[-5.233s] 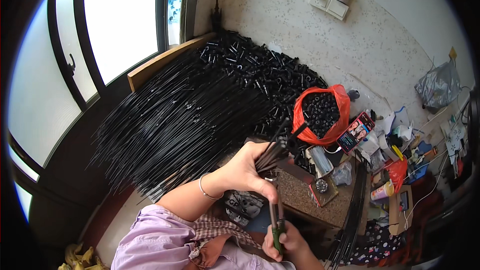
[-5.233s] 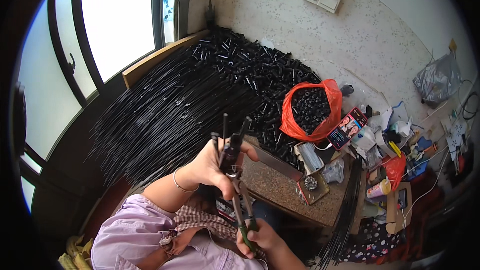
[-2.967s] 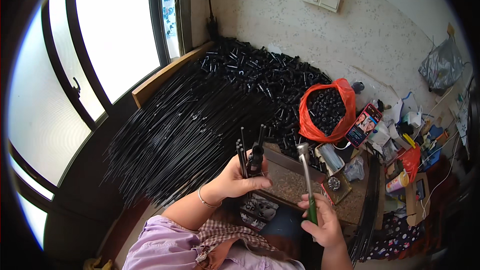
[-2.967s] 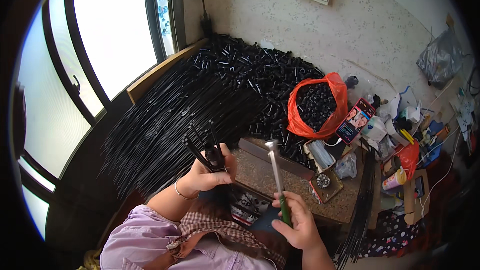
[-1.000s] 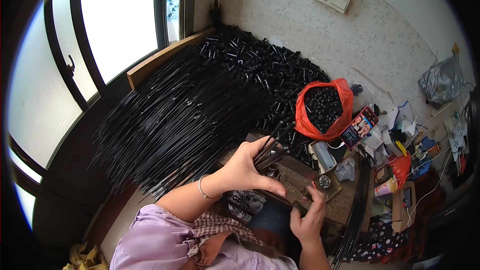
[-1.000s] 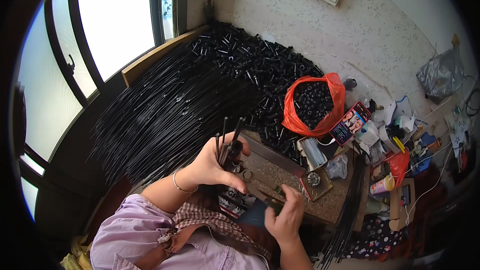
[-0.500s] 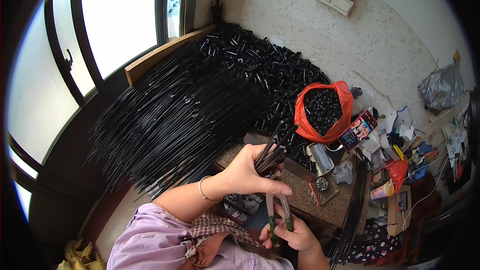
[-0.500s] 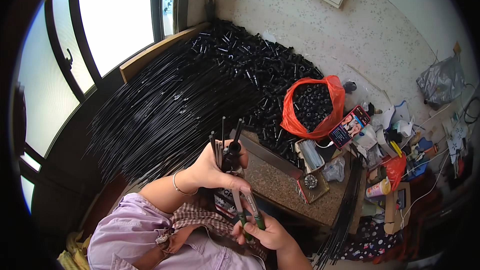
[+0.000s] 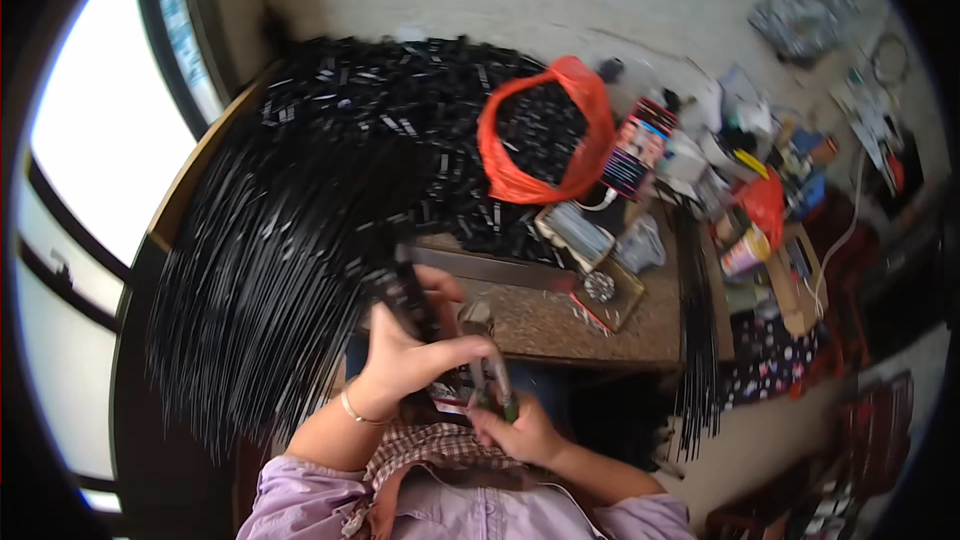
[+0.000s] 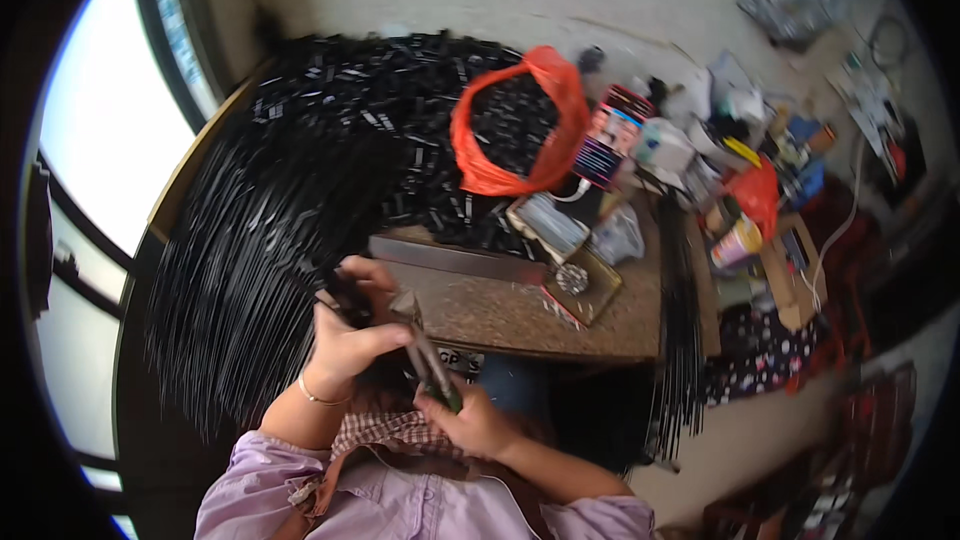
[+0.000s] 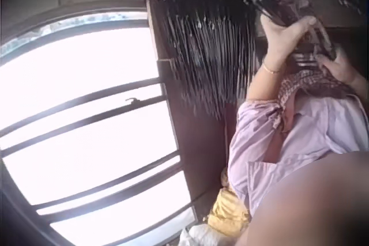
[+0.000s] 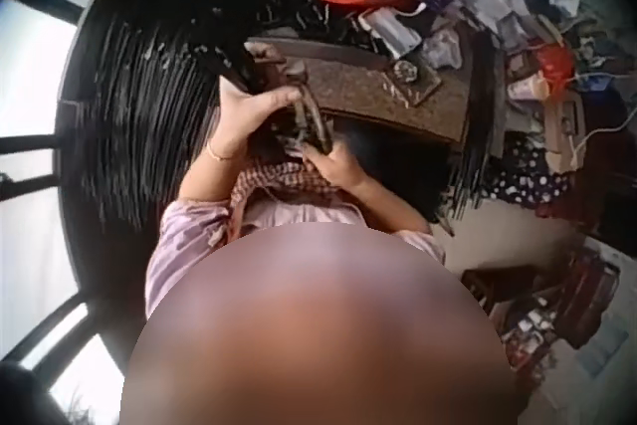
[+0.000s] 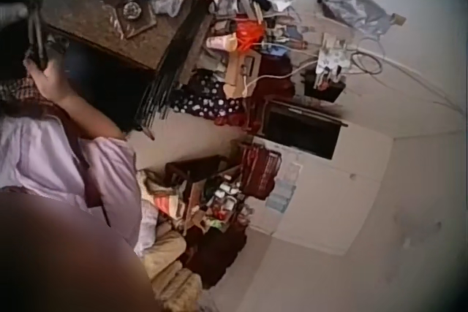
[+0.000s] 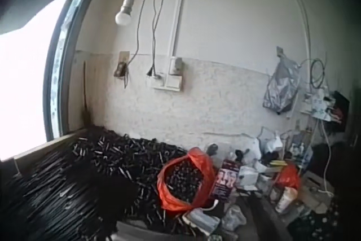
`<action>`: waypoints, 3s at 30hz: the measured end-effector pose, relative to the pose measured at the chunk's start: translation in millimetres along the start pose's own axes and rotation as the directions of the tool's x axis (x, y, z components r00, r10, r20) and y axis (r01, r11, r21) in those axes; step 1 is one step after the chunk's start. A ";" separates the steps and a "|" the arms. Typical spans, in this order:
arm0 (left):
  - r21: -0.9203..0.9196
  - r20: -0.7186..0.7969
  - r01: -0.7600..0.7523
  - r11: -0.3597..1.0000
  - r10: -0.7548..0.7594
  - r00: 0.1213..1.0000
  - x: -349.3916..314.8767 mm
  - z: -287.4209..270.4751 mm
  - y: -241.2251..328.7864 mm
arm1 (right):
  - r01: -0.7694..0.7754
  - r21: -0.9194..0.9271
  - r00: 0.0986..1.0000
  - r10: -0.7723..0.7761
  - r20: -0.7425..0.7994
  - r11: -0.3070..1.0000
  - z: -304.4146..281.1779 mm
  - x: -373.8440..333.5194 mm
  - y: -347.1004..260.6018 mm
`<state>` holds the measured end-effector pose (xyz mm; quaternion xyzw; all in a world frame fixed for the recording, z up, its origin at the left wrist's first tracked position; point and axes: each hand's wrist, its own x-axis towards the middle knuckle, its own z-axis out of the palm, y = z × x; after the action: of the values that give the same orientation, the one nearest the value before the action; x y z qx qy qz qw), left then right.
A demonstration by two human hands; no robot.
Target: Assembling bundles of thin black rods by threading them through connectors and securing them with pliers.
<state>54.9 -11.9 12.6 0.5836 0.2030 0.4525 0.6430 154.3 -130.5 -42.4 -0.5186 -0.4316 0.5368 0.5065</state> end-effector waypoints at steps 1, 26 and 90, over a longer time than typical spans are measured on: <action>-0.054 0.015 -0.001 0.999 0.002 1.000 2.6 -1.1 -10.8 | 0.006 -0.102 0.993 -0.018 -0.117 0.995 -18.6 4.9 -4.3; 0.044 0.231 0.058 0.997 -0.066 0.971 46.1 35.2 -33.0 | -0.226 -0.964 0.892 -0.367 -0.264 0.143 -185.3 59.7 -33.1; -0.274 0.189 -0.103 0.956 0.158 0.969 -80.1 -79.3 52.5 | -0.015 0.002 0.999 0.015 0.035 1.000 66.0 -58.3 -64.9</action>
<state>-66.5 -37.3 21.5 0.5500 0.0334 0.4531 0.7008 91.9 -176.8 34.7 -0.5119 -0.4359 0.5501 0.4953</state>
